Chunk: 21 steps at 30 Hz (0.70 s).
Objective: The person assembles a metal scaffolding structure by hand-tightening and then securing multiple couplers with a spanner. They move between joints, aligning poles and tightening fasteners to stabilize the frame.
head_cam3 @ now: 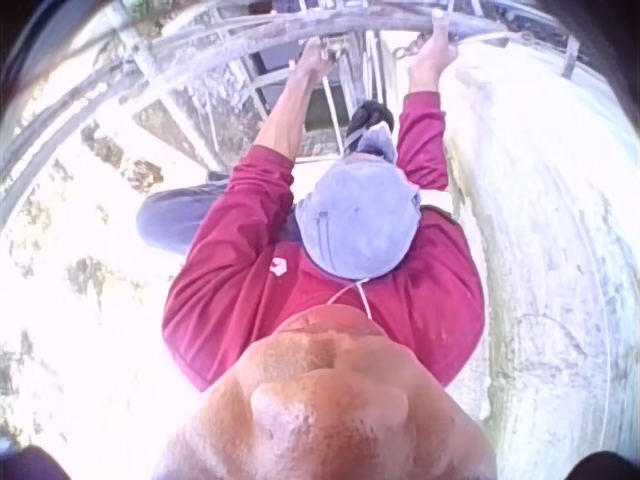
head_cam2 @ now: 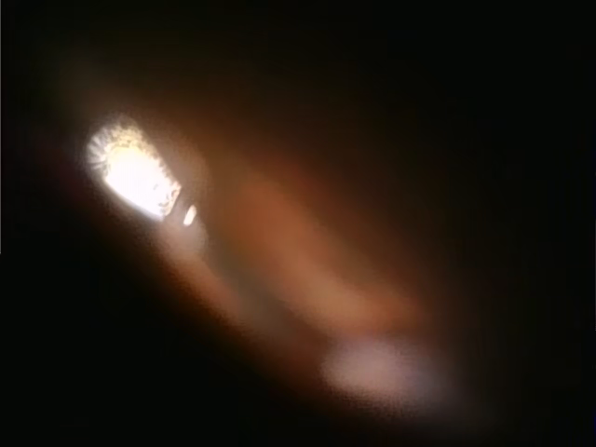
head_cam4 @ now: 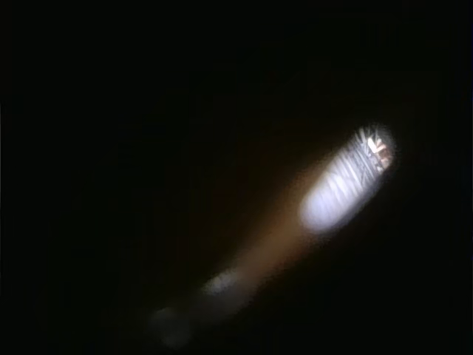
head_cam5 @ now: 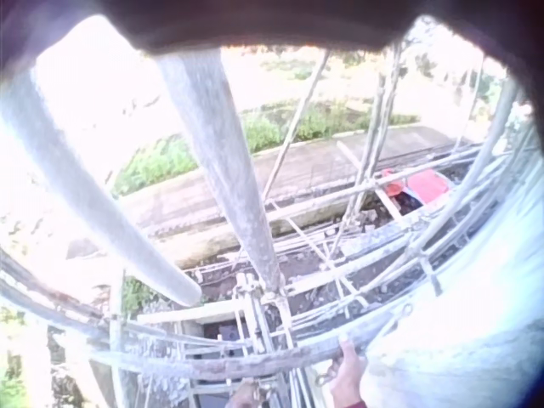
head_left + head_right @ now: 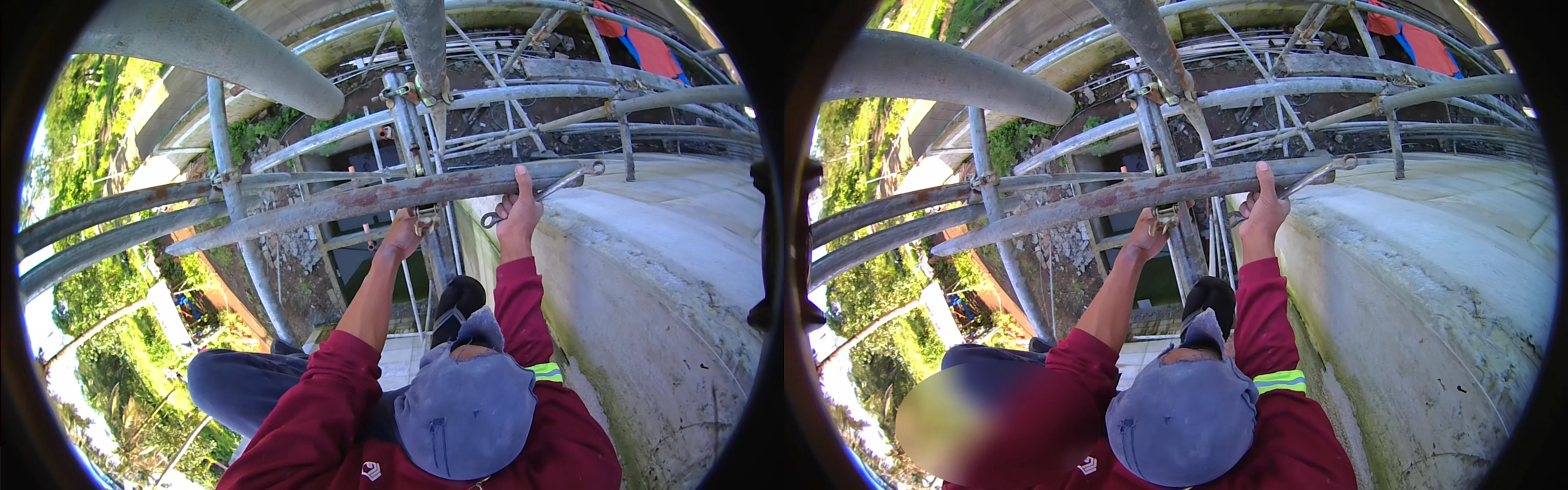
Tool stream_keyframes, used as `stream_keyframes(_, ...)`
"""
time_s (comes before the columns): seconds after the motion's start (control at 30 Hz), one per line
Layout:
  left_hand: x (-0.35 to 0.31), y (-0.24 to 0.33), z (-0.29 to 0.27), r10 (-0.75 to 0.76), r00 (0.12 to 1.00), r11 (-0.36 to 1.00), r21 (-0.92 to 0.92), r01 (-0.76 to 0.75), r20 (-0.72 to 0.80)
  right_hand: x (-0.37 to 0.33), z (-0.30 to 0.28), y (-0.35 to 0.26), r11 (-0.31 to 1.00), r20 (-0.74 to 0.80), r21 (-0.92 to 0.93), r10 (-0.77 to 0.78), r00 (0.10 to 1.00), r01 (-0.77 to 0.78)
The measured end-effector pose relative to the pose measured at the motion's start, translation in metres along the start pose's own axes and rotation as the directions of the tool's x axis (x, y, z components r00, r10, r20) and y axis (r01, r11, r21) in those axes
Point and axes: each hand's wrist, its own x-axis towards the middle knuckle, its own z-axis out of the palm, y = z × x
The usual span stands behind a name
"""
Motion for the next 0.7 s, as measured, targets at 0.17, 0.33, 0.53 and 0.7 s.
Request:
stream_keyframes(0.17,0.019,-0.009,0.013,-0.032,0.991,0.990,-0.142,0.013,-0.129,0.004,0.001,-0.005,0.999,-0.031,0.028,-0.031,0.999,0.032)
stream_keyframes(0.33,0.016,0.002,0.024,0.036,0.969,0.986,-0.148,-0.074,-0.244,0.002,0.006,-0.004,0.999,0.023,0.042,-0.005,1.000,0.004)
stream_keyframes(0.53,0.033,0.026,0.025,0.051,0.976,0.988,-0.129,-0.080,-0.211,0.019,0.028,-0.005,1.000,0.020,-0.009,-0.028,0.999,0.028)
stream_keyframes(0.7,0.059,0.029,0.003,0.209,0.969,0.978,0.041,-0.206,-0.128,0.026,0.057,-0.015,0.998,0.071,-0.029,-0.058,0.996,0.060)
